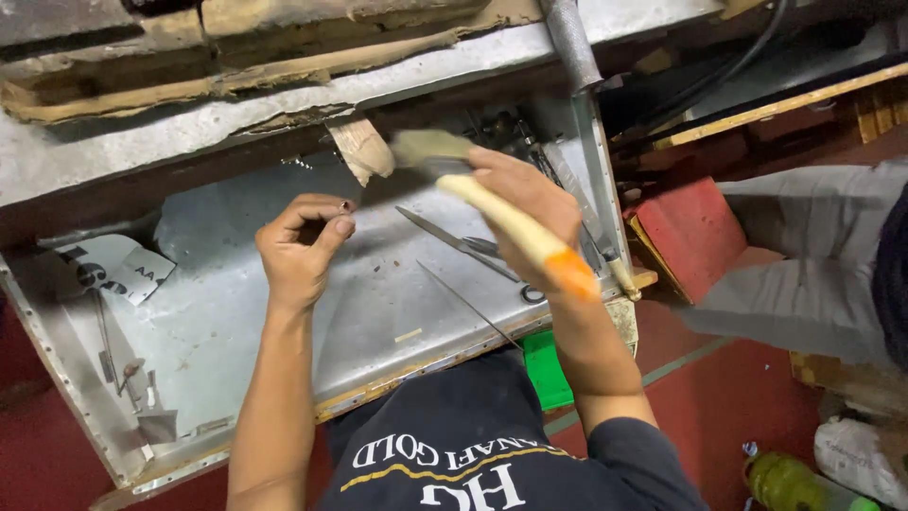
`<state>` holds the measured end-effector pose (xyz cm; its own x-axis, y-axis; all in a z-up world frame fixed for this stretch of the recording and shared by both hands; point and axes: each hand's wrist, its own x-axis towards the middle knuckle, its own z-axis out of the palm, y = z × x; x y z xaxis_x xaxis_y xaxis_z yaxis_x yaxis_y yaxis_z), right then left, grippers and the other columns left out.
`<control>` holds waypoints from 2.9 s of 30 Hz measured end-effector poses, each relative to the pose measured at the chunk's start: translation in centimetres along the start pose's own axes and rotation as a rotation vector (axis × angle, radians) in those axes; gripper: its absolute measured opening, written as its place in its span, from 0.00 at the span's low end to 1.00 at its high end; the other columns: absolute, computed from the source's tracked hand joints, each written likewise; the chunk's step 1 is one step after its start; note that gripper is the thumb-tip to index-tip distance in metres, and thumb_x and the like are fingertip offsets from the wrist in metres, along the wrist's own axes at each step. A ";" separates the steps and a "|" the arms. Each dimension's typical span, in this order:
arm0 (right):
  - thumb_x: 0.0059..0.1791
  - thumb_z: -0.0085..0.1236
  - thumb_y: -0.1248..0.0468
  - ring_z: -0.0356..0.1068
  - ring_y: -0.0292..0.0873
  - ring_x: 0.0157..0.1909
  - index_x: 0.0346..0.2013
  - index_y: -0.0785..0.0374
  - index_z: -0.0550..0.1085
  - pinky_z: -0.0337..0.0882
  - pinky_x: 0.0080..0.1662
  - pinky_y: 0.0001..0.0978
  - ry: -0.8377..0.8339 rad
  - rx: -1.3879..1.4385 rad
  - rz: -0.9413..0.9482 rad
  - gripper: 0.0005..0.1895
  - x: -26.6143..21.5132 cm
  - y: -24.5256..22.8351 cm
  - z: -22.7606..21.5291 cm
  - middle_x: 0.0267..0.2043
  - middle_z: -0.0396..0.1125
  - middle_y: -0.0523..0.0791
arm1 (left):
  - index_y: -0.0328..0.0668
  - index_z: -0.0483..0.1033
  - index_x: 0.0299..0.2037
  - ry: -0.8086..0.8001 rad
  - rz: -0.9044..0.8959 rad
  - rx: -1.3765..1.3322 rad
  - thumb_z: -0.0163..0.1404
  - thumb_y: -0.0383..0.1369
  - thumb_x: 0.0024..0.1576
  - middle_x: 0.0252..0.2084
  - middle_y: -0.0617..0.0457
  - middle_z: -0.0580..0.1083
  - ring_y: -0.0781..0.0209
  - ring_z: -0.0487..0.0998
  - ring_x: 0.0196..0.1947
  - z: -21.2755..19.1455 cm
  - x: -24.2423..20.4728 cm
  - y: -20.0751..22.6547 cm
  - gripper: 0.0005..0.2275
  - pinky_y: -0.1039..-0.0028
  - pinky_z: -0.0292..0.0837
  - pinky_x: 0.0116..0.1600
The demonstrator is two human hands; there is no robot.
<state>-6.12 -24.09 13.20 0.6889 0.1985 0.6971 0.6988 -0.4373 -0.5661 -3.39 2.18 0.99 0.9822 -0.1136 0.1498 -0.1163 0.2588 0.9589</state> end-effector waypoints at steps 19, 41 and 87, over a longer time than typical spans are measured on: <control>0.46 0.67 0.74 0.81 0.50 0.34 0.42 0.72 0.80 0.81 0.37 0.42 0.206 0.074 0.316 0.10 -7.2 -1.2 5.4 0.36 0.79 0.54 | 0.29 0.69 0.60 -0.233 -0.205 -0.142 0.42 0.34 0.67 0.64 0.34 0.71 0.49 0.69 0.65 2.7 -0.5 0.6 0.17 0.55 0.65 0.68; 0.52 0.60 0.72 0.81 0.56 0.39 0.39 0.74 0.79 0.80 0.40 0.41 0.293 0.181 0.246 0.05 -5.2 0.1 5.1 0.37 0.77 0.56 | 0.47 0.61 0.67 -0.341 -0.402 -0.759 0.37 0.56 0.64 0.75 0.34 0.57 0.38 0.52 0.77 0.9 -1.2 -2.8 0.28 0.43 0.38 0.78; 0.48 0.61 0.78 0.60 0.47 0.12 0.50 0.78 0.80 0.64 0.20 0.32 -0.103 0.019 0.246 0.15 -6.7 2.1 7.9 0.19 0.65 0.47 | 0.22 0.76 0.43 0.110 -0.438 -0.708 0.59 0.22 0.57 0.31 0.35 0.79 0.52 0.85 0.28 1.8 1.6 -1.6 0.09 0.68 0.87 0.33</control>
<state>-7.75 -19.39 3.86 0.8536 0.1766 0.4901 0.5109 -0.4675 -0.7214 -1.86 -0.13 0.09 0.9300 -0.2592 -0.2604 0.3630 0.7583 0.5415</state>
